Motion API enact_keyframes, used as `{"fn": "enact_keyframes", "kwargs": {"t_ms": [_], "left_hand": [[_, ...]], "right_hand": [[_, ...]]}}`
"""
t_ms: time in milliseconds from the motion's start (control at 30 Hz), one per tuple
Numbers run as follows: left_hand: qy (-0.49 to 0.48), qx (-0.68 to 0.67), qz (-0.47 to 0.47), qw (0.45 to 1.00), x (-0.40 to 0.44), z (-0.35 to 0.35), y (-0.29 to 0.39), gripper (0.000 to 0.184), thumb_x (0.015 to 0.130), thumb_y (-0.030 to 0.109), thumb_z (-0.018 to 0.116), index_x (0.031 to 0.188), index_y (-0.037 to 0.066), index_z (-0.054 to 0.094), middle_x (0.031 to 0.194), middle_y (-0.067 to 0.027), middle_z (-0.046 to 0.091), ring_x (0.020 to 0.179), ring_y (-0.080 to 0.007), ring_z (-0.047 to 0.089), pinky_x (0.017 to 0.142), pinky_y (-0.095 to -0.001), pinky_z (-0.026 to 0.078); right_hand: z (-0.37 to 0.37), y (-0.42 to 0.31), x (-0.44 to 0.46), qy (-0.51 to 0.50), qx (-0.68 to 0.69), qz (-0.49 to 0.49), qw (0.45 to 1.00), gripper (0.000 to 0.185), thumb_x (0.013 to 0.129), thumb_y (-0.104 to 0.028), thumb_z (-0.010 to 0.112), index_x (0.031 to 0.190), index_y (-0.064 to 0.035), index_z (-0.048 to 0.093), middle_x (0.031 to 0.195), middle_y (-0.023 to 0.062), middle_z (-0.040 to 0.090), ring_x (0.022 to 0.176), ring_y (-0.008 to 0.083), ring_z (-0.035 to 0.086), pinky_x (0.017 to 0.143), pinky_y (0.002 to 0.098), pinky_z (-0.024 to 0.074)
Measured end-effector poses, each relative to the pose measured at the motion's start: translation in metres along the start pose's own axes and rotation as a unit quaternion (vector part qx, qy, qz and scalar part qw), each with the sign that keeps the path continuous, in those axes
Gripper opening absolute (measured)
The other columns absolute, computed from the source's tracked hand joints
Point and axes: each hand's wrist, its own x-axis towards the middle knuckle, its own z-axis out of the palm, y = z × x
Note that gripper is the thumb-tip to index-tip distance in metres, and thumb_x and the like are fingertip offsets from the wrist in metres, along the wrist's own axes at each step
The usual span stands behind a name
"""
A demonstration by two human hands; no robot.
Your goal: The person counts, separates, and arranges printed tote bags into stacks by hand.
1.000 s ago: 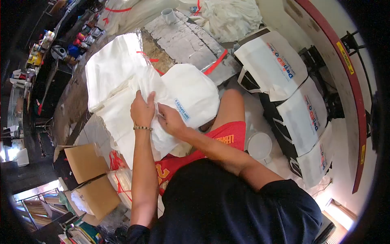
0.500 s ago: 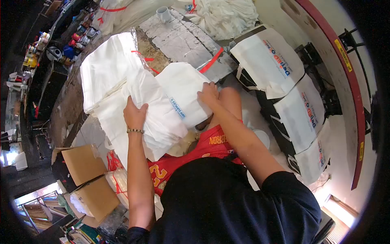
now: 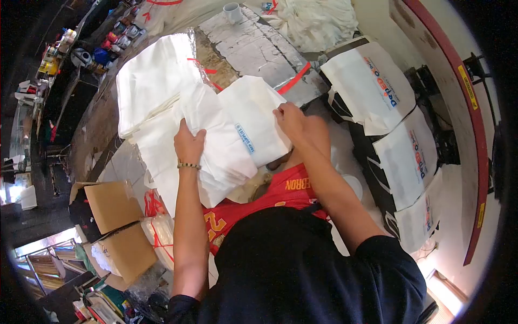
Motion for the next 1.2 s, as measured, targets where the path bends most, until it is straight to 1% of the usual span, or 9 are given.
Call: {"fn": "enact_keyframes", "kwargs": {"t_ms": [133,200,333,467,533,600,667,1067,1200], "left_hand": [[-0.010,0.011,-0.019,1.000,0.000,-0.002,0.007,0.066,0.076,0.026,0.075,0.127,-0.007,0.051,0.095,-0.0299,0.068,0.090,-0.0453,0.066,0.080,-0.0469,0.053],[0.007,0.002,-0.009,1.000,0.002,0.001,0.010,0.068,0.075,0.031,0.076,0.127,-0.006,0.051,0.095,-0.0303,0.068,0.091,-0.0458,0.066,0.080,-0.0475,0.053],[-0.002,0.091,-0.043,0.995,-0.001,-0.014,0.053,0.072,0.074,0.039,0.078,0.124,-0.006,0.053,0.094,-0.0312,0.067,0.091,-0.0462,0.066,0.080,-0.0481,0.053],[0.002,0.022,0.003,1.000,0.007,-0.003,-0.005,0.066,0.070,0.033,0.080,0.118,-0.005,0.057,0.095,-0.0305,0.068,0.091,-0.0457,0.066,0.081,-0.0469,0.054],[0.009,0.029,0.000,1.000,0.004,-0.004,0.000,0.067,0.069,0.028,0.079,0.122,-0.005,0.055,0.095,-0.0299,0.068,0.091,-0.0457,0.066,0.081,-0.0465,0.054],[0.019,0.034,0.000,0.999,0.001,-0.006,0.006,0.067,0.070,0.027,0.078,0.124,-0.006,0.055,0.095,-0.0299,0.068,0.091,-0.0456,0.066,0.081,-0.0464,0.054],[0.014,0.020,0.009,1.000,0.003,-0.001,0.001,0.068,0.071,0.026,0.077,0.126,-0.006,0.054,0.095,-0.0303,0.068,0.091,-0.0453,0.067,0.082,-0.0460,0.053],[-0.012,0.018,-0.024,0.999,0.002,-0.001,0.003,0.070,0.073,0.024,0.076,0.129,-0.009,0.051,0.101,-0.0321,0.067,0.096,-0.0449,0.066,0.085,-0.0449,0.053],[0.002,0.000,-0.015,1.000,0.003,0.003,0.001,0.067,0.073,0.022,0.076,0.128,-0.009,0.052,0.101,-0.0321,0.067,0.097,-0.0451,0.066,0.085,-0.0457,0.053]], "right_hand": [[-0.004,-0.061,-0.016,-0.133,0.177,0.002,0.975,0.023,0.088,-0.024,0.065,0.087,-0.0013,0.065,0.091,0.0205,0.064,0.090,0.0357,0.063,0.079,0.0457,0.0485],[0.018,-0.102,-0.035,-0.136,0.236,-0.102,0.957,0.020,0.088,-0.020,0.064,0.091,-0.0005,0.064,0.094,0.0196,0.063,0.092,0.0357,0.062,0.080,0.0457,0.0490],[0.066,-0.160,-0.065,-0.085,0.152,-0.164,0.971,0.015,0.087,-0.016,0.062,0.093,-0.0023,0.059,0.095,0.0166,0.059,0.089,0.0371,0.059,0.076,0.0441,0.0500],[0.054,-0.133,-0.041,-0.290,0.244,-0.140,0.915,0.031,0.088,-0.026,0.066,0.110,-0.0034,0.064,0.112,0.0176,0.063,0.099,0.0310,0.064,0.082,0.0385,0.0527],[0.024,-0.111,-0.034,-0.189,0.297,0.010,0.936,0.039,0.088,-0.034,0.069,0.110,-0.0023,0.063,0.123,0.0211,0.059,0.107,0.0349,0.060,0.091,0.0419,0.0496],[0.072,-0.020,-0.015,0.102,-0.091,-0.041,0.990,0.048,0.086,-0.035,0.070,0.117,0.0007,0.059,0.125,0.0229,0.056,0.113,0.0365,0.057,0.095,0.0451,0.0481],[0.041,0.006,-0.011,0.004,-0.111,0.144,0.983,0.054,0.080,-0.037,0.073,0.117,-0.0003,0.058,0.117,0.0239,0.057,0.114,0.0403,0.054,0.097,0.0492,0.0456],[0.042,0.049,0.001,-0.060,0.059,0.114,0.990,0.030,0.077,-0.023,0.077,0.086,-0.0006,0.059,0.086,0.0119,0.063,0.079,0.0285,0.061,0.071,0.0391,0.0480],[0.019,-0.003,-0.007,-0.111,0.296,0.006,0.949,0.028,0.083,-0.019,0.073,0.099,0.0009,0.062,0.082,0.0055,0.058,0.075,0.0166,0.056,0.067,0.0329,0.0470]]}}
